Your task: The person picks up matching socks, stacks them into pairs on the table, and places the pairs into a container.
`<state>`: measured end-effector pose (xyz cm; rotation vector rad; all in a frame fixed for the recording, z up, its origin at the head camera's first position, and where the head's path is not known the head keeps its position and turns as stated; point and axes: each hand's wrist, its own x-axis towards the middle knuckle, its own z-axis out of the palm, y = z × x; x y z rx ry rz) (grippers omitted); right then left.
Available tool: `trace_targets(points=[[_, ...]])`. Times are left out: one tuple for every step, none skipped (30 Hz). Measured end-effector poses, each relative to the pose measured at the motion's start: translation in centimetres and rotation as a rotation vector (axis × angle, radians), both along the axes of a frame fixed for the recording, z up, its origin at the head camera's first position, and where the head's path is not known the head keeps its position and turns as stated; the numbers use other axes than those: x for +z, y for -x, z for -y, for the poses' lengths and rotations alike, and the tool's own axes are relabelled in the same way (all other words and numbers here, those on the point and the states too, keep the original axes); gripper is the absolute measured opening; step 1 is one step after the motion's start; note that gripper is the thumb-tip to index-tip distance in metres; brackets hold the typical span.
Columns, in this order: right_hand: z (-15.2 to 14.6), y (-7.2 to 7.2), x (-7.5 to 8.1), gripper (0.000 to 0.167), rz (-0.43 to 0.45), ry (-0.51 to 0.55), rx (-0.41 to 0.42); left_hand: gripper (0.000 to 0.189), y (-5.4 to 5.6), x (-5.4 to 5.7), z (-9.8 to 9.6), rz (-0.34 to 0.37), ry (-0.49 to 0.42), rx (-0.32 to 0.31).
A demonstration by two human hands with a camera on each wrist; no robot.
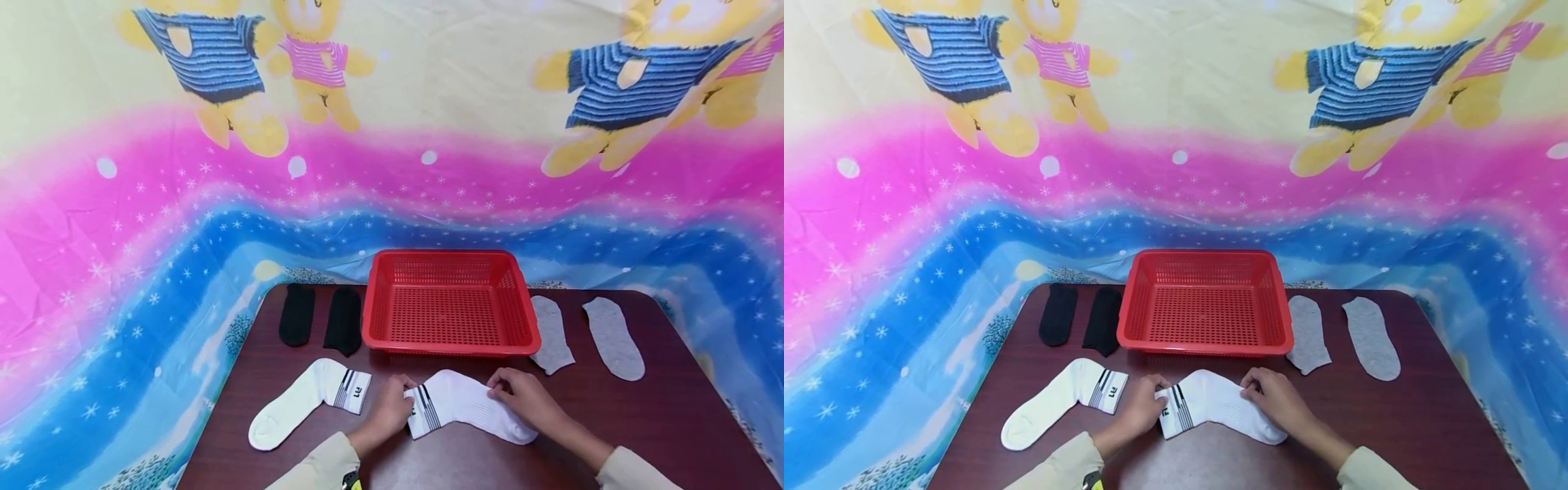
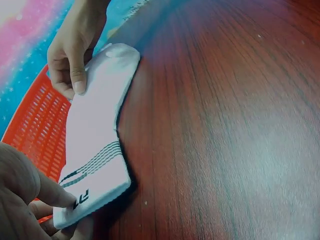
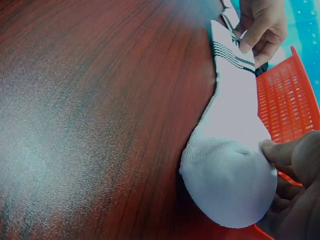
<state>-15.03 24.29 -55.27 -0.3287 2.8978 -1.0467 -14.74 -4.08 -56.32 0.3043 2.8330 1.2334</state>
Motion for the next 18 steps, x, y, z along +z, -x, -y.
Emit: trace_targets(points=[[0.0, 0.0, -0.1, 0.011, -0.002, -0.002, -0.001, 0.017, 0.0, -0.1, 0.0, -0.015, 0.020, 0.000], [0.0, -0.1, -0.1, 0.011, -0.010, -0.004, 0.003, 0.017, 0.0, -0.1, 0.0, -0.037, 0.036, -0.005], [-0.1, -0.1, -0.2, 0.012, -0.021, -0.010, 0.010, 0.017, -0.1, -0.1, 0.0, -0.054, 0.049, -0.010], [-0.1, -0.1, -0.4, 0.011, -0.036, -0.014, 0.016, 0.017, -0.1, -0.1, 0.0, -0.064, 0.053, -0.016], [-0.2, -0.1, -0.5, 0.012, -0.050, -0.018, 0.024, 0.017, -0.1, -0.1, 0.0, -0.069, 0.055, -0.022], [-0.2, -0.1, -0.6, 0.012, -0.063, -0.021, 0.030, 0.017, -0.2, 0.0, 0.0, -0.076, 0.054, -0.029], [-0.3, -0.1, -0.8, 0.012, -0.071, -0.026, 0.035, 0.017, -0.2, 0.0, 0.1, -0.086, 0.053, -0.036], [-0.3, -0.1, -0.9, 0.013, -0.074, -0.028, 0.035, 0.018, -0.2, 0.1, 0.1, -0.094, 0.056, -0.043], [-0.3, 0.0, -1.1, 0.013, -0.070, -0.032, 0.030, 0.018, -0.2, 0.1, 0.1, -0.103, 0.069, -0.047], [-0.3, 0.0, -1.2, 0.013, -0.065, -0.036, 0.024, 0.018, -0.2, 0.0, 0.1, -0.101, 0.081, -0.049], [-0.2, 0.0, -1.3, 0.014, -0.055, -0.045, 0.017, 0.018, -0.2, 0.0, 0.1, -0.112, 0.101, -0.051], [-0.2, 0.0, -1.5, 0.015, -0.044, -0.057, 0.009, 0.018, -0.2, -0.1, 0.1, -0.129, 0.126, -0.053], [-0.1, 0.0, -1.6, 0.015, -0.034, -0.073, 0.000, 0.017, -0.3, -0.2, 0.0, -0.144, 0.152, -0.055], [-0.1, -0.1, -1.7, 0.015, -0.026, -0.089, -0.006, 0.016, -0.3, -0.4, 0.0, -0.162, 0.183, -0.057], [0.0, -0.1, -1.8, 0.015, -0.016, -0.107, -0.015, 0.015, -0.3, -0.5, -0.1, -0.183, 0.214, -0.061], [0.0, -0.2, -1.9, 0.016, -0.008, -0.124, -0.019, 0.013, -0.4, -0.5, -0.1, -0.200, 0.241, -0.067], [0.0, -0.3, -1.9, 0.016, -0.001, -0.140, -0.025, 0.012, -0.4, -0.6, -0.1, -0.238, 0.276, -0.073], [0.0, -0.4, -1.9, 0.016, 0.004, -0.150, -0.027, 0.010, -0.4, -0.6, -0.1, -0.259, 0.303, -0.079]])
